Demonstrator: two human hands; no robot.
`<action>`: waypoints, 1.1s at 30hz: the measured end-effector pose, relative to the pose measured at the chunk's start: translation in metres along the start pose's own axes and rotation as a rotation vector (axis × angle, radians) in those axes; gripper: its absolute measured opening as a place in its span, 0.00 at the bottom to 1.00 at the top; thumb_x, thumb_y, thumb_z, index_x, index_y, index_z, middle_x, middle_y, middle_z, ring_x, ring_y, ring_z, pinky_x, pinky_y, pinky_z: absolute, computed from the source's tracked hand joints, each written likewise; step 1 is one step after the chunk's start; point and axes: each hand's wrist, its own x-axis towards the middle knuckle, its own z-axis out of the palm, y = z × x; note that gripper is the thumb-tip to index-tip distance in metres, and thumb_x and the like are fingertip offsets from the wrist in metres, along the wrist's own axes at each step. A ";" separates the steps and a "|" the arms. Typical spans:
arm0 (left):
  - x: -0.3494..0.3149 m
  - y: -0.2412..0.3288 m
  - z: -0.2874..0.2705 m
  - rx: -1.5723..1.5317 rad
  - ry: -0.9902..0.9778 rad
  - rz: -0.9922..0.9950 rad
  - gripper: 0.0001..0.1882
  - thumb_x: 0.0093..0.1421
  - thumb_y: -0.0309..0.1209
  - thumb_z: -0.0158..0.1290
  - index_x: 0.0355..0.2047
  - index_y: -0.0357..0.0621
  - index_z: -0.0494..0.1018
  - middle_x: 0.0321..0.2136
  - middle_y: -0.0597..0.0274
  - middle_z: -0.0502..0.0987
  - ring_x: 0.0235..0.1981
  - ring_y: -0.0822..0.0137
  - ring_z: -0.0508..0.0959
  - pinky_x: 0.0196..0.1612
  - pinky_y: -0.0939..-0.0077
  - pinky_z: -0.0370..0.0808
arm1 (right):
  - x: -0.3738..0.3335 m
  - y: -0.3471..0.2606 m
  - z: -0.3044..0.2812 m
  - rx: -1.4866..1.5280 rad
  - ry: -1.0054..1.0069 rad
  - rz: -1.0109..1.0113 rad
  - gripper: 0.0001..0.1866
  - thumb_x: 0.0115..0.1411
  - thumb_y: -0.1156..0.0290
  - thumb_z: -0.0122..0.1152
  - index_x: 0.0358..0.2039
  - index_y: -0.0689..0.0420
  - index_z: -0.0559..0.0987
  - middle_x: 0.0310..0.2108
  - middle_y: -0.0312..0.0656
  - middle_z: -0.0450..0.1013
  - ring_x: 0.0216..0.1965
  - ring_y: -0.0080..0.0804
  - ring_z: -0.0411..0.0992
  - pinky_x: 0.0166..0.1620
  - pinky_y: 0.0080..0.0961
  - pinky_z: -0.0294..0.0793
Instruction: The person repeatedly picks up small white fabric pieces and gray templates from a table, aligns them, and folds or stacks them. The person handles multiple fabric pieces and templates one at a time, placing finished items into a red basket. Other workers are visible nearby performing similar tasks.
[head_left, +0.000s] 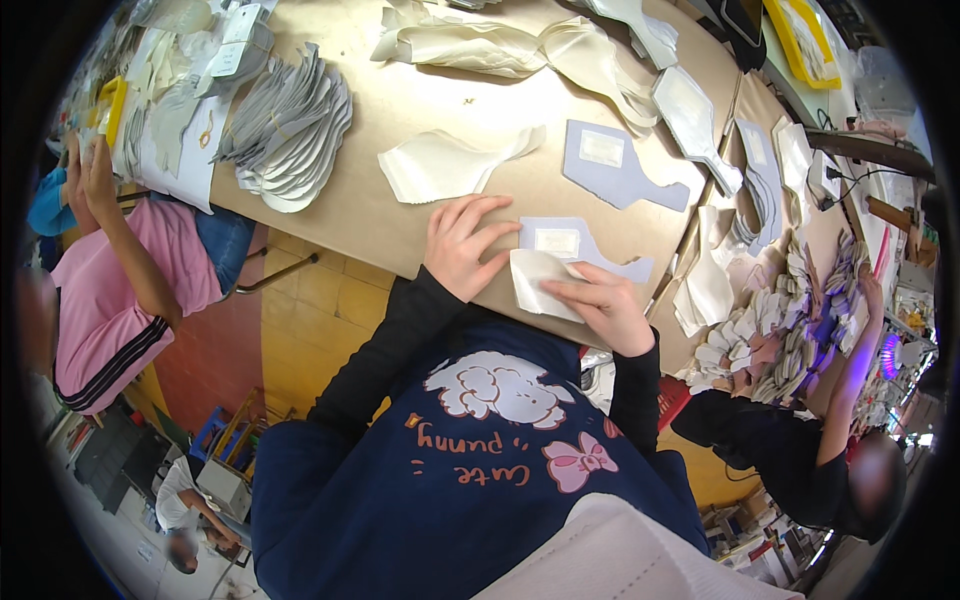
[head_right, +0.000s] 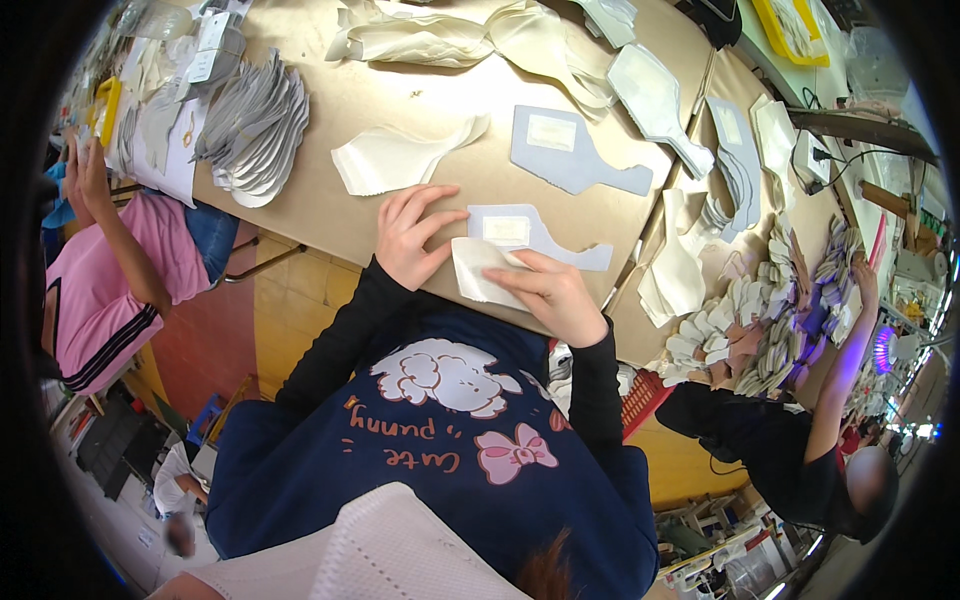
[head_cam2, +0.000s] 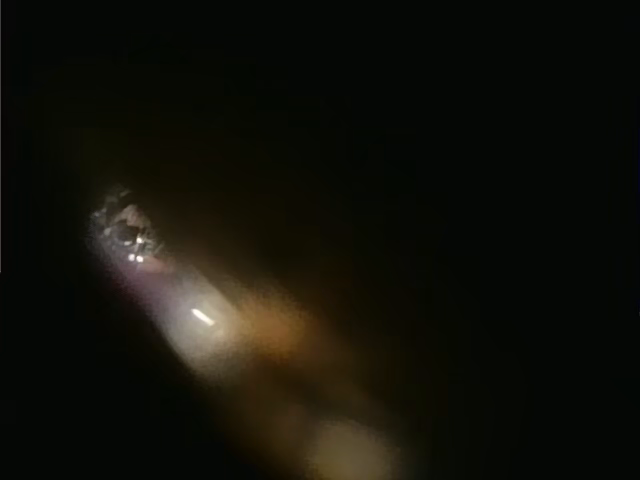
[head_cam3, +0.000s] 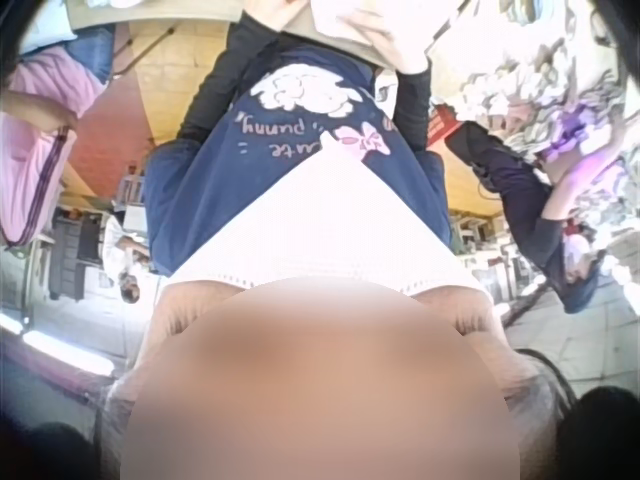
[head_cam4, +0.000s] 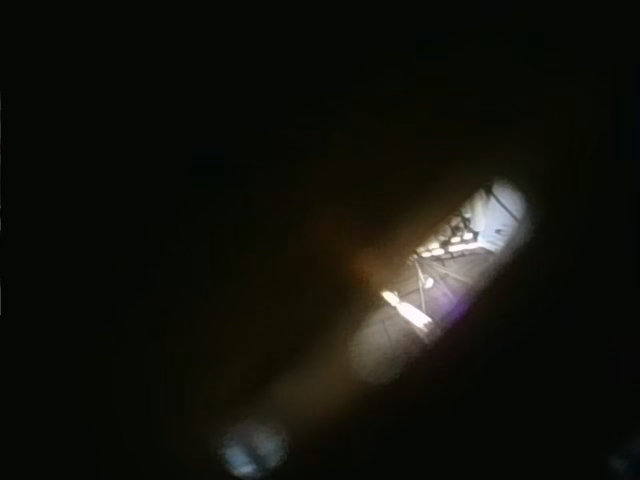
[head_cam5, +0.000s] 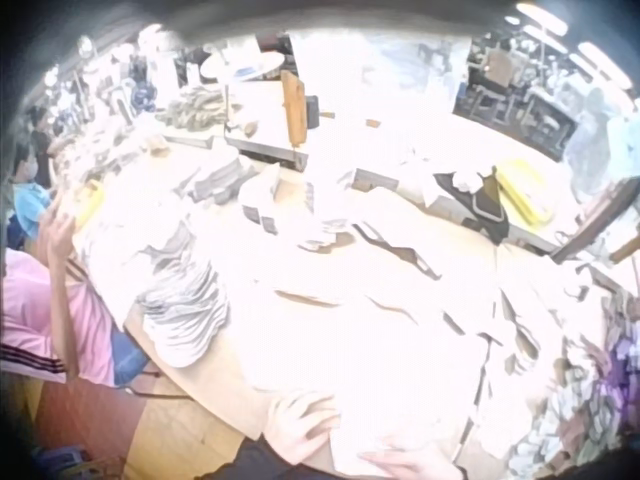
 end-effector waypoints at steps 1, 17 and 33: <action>0.002 -0.001 0.001 0.007 0.002 0.018 0.20 0.45 0.31 0.65 0.42 0.53 0.81 0.53 0.69 0.76 0.58 0.61 0.70 0.60 0.62 0.61 | 0.001 -0.001 0.000 -0.015 0.020 0.043 0.17 0.58 0.79 0.64 0.48 0.53 0.84 0.44 0.46 0.78 0.40 0.38 0.78 0.43 0.27 0.76; 0.009 -0.003 0.006 0.003 0.016 0.024 0.15 0.53 0.38 0.64 0.41 0.55 0.81 0.52 0.74 0.76 0.57 0.65 0.70 0.58 0.61 0.59 | 0.019 0.016 0.025 -0.070 0.381 0.108 0.17 0.54 0.76 0.70 0.46 0.56 0.84 0.28 0.45 0.74 0.29 0.38 0.73 0.35 0.27 0.72; 0.012 0.000 0.004 0.012 0.032 0.003 0.16 0.52 0.34 0.64 0.42 0.54 0.81 0.50 0.74 0.78 0.56 0.65 0.71 0.58 0.66 0.60 | 0.021 0.016 0.027 -0.092 0.401 0.098 0.17 0.54 0.76 0.69 0.47 0.56 0.84 0.28 0.45 0.73 0.29 0.39 0.74 0.34 0.28 0.72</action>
